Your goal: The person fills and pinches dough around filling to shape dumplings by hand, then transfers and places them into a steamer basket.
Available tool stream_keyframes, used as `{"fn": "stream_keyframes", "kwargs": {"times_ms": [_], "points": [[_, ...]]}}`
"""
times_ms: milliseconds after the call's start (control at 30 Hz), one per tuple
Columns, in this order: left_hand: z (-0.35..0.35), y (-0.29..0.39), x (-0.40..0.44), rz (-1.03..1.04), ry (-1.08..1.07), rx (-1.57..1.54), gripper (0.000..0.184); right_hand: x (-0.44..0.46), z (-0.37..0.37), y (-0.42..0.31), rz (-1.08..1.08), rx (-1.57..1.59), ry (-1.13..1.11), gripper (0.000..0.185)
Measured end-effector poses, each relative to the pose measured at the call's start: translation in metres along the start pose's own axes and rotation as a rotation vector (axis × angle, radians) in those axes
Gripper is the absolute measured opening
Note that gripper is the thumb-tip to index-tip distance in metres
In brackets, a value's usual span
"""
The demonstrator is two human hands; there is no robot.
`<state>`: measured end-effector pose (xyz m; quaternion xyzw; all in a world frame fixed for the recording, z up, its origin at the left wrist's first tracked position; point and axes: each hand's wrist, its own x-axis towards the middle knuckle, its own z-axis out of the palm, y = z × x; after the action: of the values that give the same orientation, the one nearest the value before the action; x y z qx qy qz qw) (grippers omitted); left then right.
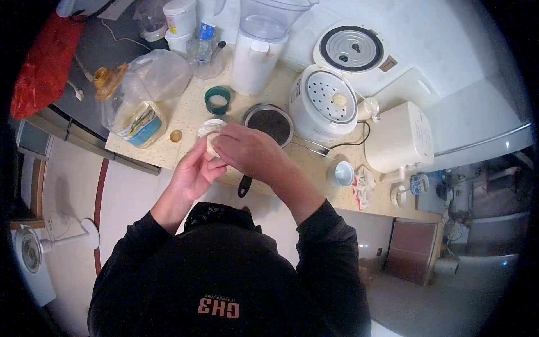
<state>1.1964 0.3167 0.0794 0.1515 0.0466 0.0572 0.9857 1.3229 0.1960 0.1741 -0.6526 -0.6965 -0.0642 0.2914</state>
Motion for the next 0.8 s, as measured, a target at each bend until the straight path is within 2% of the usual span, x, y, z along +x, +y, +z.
{"fn": "stream_keyframes", "kwargs": {"times_ms": [67,367,467,567,667,800], "points": [[0.013,0.006,-0.005,-0.002,-0.012,-0.009,0.038,0.005,-0.001,-0.001,-0.068,-0.058,0.008,0.009],[0.007,0.010,-0.004,0.053,0.096,0.147,0.041,-0.002,0.014,0.002,0.135,0.120,0.079,0.010],[0.001,0.011,-0.002,0.055,0.068,0.146,0.039,-0.002,0.010,0.007,0.158,0.216,-0.013,0.016],[0.004,0.014,0.000,0.082,0.075,0.072,0.038,0.002,0.000,-0.003,0.221,0.273,0.028,0.028],[0.004,0.014,0.000,0.110,0.135,0.062,0.038,0.005,-0.007,-0.009,0.223,0.125,0.119,0.037],[0.008,0.014,0.000,0.127,0.143,0.076,0.038,0.001,-0.014,-0.004,0.345,0.282,-0.010,0.039]]}}
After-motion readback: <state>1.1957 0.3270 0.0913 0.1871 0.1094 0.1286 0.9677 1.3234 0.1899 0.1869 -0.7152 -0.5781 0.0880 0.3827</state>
